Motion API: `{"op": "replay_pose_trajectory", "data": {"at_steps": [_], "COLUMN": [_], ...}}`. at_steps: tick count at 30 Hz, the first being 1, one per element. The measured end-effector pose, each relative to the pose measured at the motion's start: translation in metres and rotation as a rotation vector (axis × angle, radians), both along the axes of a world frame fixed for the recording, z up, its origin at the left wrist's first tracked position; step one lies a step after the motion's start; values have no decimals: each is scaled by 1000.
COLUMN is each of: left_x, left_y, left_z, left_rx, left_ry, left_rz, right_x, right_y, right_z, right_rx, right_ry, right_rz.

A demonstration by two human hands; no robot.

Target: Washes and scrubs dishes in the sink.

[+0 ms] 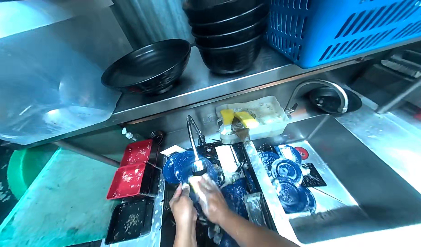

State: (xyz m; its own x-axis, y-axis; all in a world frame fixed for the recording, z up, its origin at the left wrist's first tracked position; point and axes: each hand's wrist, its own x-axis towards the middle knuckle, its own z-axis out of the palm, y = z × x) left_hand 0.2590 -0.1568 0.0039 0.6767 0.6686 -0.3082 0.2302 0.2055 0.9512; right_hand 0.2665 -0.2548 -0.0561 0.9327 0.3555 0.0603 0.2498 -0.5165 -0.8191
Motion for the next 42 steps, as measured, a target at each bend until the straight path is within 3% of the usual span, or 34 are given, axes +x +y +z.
{"op": "replay_pose_trajectory", "data": {"at_steps": [3, 7, 10, 12, 15, 17, 19, 23, 25, 29, 32, 35, 37, 40, 42], "left_x": [-6, 5, 1, -8, -3, -4, -10, -24, -19, -16, -24, -21, -15, -13, -15], "left_y": [-22, -24, -32, -44, -36, -28, -33, -51, -45, -38, -45, -42, -36, -38, -48], "left_z": [-1, 10, 20, 21, 22, 26, 28, 37, 41, 31, 40, 47, 39, 4, -21], "left_rx": [74, 122, 141, 115, 98, 130, 172, 217, 179, 223, 268, 217, 93, -170, -331], "left_ry": [-21, -32, -49, -34, -26, -5, 12, -34, -83, 6, 29, -85, -170, -249, -242], "left_rz": [-54, 57, 11, -28, 59, 104, 96, 92, 159, 111, 15, 98, 170, 232, 273], "right_x": [31, 9, 38, 55, 32, 13, 23, 61, 45, 18, 63, 86, 73, 36, 11], "right_y": [-6, -9, -19, -19, -14, -12, -14, -16, -22, -17, -11, -23, -33, -31, -26], "right_z": [9, 15, 3, 15, 47, 40, 32, 12, 7, 30, 37, 19, 9, 7, 15], "right_rx": [-50, 106, 62, 27, 152, 286, 330, 166, 120, 279, 167, 139, 316, 821, 931], "right_ry": [151, 20, 87, 217, 173, 61, 33, 81, 72, 29, 63, 170, 424, 843, 935], "right_rz": [-150, 82, -123, -163, 129, 273, 255, 27, 105, 325, 137, -38, -145, -422, -481]}}
